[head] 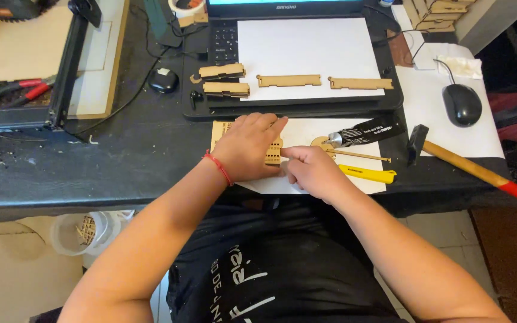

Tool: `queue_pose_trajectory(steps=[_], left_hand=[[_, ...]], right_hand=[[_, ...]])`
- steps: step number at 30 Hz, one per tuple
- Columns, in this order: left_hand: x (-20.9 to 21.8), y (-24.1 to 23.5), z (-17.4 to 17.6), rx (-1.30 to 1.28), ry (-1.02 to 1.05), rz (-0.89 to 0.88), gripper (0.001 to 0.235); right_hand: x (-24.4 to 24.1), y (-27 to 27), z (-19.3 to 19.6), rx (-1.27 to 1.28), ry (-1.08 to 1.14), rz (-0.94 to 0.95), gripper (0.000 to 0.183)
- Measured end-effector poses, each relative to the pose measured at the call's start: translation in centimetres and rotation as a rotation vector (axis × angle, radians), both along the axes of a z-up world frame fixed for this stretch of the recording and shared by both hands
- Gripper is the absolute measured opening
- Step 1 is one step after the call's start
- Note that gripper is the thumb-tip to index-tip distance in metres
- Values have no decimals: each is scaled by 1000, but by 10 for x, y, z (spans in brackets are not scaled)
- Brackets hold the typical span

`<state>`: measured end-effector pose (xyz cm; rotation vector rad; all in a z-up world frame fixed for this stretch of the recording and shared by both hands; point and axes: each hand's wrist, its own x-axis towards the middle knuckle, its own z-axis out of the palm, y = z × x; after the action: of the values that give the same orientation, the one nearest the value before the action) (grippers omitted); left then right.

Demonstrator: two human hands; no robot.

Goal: Assembling a small laser-cut wooden box by applying glue to the joints and tapping the pieces together with a hammer.

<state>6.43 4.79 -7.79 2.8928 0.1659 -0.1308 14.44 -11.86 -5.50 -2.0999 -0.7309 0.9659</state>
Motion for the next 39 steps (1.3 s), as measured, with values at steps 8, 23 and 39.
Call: queue_pose_trajectory(steps=[8,23,39], left_hand=[[7,-4,16,3,20,-29,97],[14,5,-1,-78,-12,-112,89],[-22,24,12,-75,-64,-22,102]], right_hand=[[-2,3,5,79,142,-21,55],[3,-1,-12,80,303,41,71],[-3,-2,-4,98,376,-82,72]])
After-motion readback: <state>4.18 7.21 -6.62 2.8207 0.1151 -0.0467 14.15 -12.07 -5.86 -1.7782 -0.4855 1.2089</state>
